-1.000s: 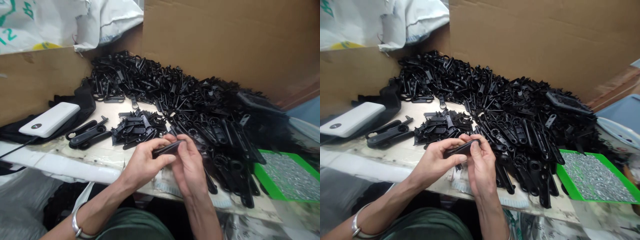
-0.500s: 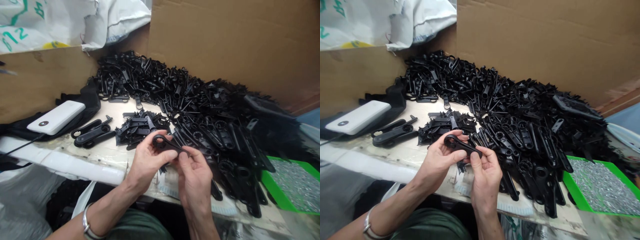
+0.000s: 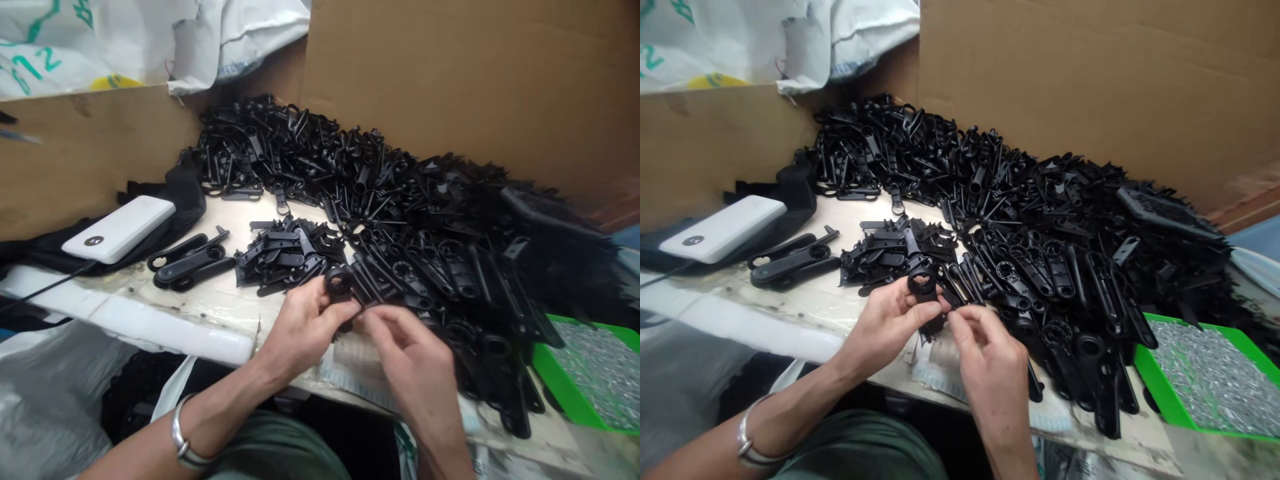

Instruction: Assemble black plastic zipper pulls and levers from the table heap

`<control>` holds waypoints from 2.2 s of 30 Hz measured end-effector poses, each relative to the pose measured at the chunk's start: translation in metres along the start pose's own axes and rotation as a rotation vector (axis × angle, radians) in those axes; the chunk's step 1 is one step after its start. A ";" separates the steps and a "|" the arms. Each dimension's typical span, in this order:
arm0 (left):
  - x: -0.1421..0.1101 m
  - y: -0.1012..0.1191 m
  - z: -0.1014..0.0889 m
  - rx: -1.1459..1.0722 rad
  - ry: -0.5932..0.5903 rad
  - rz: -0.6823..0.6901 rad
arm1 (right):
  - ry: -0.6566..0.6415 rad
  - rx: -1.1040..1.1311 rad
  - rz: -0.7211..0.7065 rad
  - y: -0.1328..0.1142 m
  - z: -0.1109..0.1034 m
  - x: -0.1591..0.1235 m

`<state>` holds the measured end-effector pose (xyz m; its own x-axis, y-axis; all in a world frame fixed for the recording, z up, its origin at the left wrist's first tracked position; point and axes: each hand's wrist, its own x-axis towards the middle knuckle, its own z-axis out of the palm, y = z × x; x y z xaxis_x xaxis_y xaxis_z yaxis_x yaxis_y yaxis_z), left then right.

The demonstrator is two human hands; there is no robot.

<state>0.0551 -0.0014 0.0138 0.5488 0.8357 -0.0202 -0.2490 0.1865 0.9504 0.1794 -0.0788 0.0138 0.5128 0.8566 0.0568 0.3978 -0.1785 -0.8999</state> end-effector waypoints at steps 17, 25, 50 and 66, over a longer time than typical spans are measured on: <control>-0.006 0.015 -0.010 0.788 -0.348 0.242 | -0.311 0.241 -0.238 -0.010 -0.005 0.011; 0.000 0.000 -0.010 0.973 -0.299 0.282 | -0.229 0.093 -0.295 0.008 0.009 0.007; 0.015 0.002 -0.009 -0.227 -0.085 -0.046 | -0.260 0.409 -0.135 0.002 -0.004 0.034; 0.005 0.017 -0.025 0.266 -0.175 0.066 | -0.037 0.017 -0.438 -0.001 -0.015 0.014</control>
<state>0.0335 0.0192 0.0218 0.6732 0.7356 0.0760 -0.0839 -0.0261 0.9961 0.1977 -0.0741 0.0222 0.2711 0.8665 0.4192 0.5591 0.2127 -0.8013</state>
